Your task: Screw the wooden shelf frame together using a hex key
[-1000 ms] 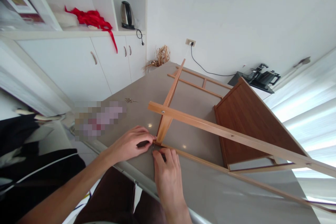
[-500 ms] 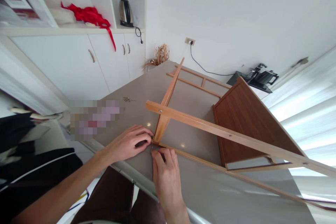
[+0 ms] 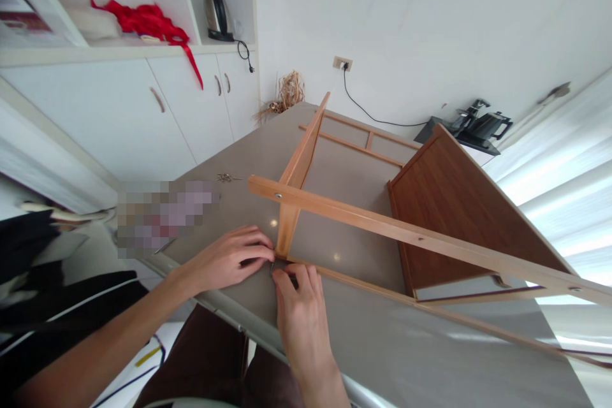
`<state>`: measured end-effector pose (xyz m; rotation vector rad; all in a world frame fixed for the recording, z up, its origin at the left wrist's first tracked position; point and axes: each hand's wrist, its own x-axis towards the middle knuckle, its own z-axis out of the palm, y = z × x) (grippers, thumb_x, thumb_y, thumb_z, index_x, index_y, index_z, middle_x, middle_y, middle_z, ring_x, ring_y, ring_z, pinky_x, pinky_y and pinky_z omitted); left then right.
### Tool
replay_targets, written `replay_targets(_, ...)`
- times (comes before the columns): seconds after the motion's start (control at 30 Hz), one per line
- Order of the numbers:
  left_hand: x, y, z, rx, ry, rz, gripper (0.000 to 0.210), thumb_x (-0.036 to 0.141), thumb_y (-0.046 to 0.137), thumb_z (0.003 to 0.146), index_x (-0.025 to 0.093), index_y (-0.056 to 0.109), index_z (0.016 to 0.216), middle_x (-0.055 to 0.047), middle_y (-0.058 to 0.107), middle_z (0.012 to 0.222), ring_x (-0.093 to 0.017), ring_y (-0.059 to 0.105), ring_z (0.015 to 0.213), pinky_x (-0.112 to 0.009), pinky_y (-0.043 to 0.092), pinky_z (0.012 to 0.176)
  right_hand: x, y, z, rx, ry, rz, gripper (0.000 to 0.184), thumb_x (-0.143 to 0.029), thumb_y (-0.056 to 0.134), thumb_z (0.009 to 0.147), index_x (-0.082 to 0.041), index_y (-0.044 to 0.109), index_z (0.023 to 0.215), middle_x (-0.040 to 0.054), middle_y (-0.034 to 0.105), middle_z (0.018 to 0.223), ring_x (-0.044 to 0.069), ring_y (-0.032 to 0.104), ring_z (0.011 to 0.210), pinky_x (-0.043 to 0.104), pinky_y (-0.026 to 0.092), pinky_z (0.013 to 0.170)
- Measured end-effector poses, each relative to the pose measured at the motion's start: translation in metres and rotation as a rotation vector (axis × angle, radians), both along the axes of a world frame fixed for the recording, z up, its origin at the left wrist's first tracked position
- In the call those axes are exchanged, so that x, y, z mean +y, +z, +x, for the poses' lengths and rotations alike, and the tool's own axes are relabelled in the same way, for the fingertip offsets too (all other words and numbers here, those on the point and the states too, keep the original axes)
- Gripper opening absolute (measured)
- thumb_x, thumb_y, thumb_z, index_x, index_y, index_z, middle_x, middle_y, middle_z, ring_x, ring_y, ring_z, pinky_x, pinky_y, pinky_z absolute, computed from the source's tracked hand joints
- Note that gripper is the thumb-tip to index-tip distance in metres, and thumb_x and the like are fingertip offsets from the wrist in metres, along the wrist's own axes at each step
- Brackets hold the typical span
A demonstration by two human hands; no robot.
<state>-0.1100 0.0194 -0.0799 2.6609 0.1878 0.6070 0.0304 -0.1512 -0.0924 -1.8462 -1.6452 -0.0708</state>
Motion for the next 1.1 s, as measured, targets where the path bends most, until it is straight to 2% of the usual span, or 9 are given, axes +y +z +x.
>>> replay_targets(0.33, -0.0017, -0.0006, 0.0002, 0.019, 0.022, 0.012, 0.027, 0.014, 0.051, 0.099, 0.028, 0.074, 0.104, -0.003, 0.067, 0.106, -0.016, 0.061, 0.097, -0.029, 0.05, 0.09, 0.0, -0.0011, 0.0006, 0.004, -0.009, -0.004, 0.026, -0.008, 0.049, 0.097, -0.023, 0.069, 0.104, 0.0064, 0.061, 0.094, 0.019, 0.056, 0.09, 0.035, 0.052, 0.08)
replay_targets(0.8, -0.0017, -0.0006, 0.0027, -0.005, 0.021, -0.002, 0.023, 0.015, 0.055, 0.096, 0.025, 0.074, 0.101, -0.004, 0.068, 0.105, -0.016, 0.062, 0.094, -0.029, 0.051, 0.088, 0.0002, -0.0003, 0.0002, -0.021, -0.017, -0.037, 0.026, -0.009, 0.05, 0.097, -0.022, 0.069, 0.107, 0.0071, 0.059, 0.096, 0.02, 0.055, 0.092, 0.037, 0.052, 0.083)
replay_targets(1.1, -0.0021, 0.0004, 0.002, -0.018, 0.021, -0.026, 0.02, 0.017, 0.057, 0.096, 0.025, 0.075, 0.1, -0.004, 0.069, 0.104, -0.015, 0.064, 0.093, -0.028, 0.053, 0.086, 0.0033, 0.0044, 0.0003, -0.052, -0.021, 0.012, 0.024, -0.01, 0.05, 0.098, -0.022, 0.07, 0.105, 0.0072, 0.06, 0.094, 0.02, 0.054, 0.089, 0.035, 0.052, 0.081)
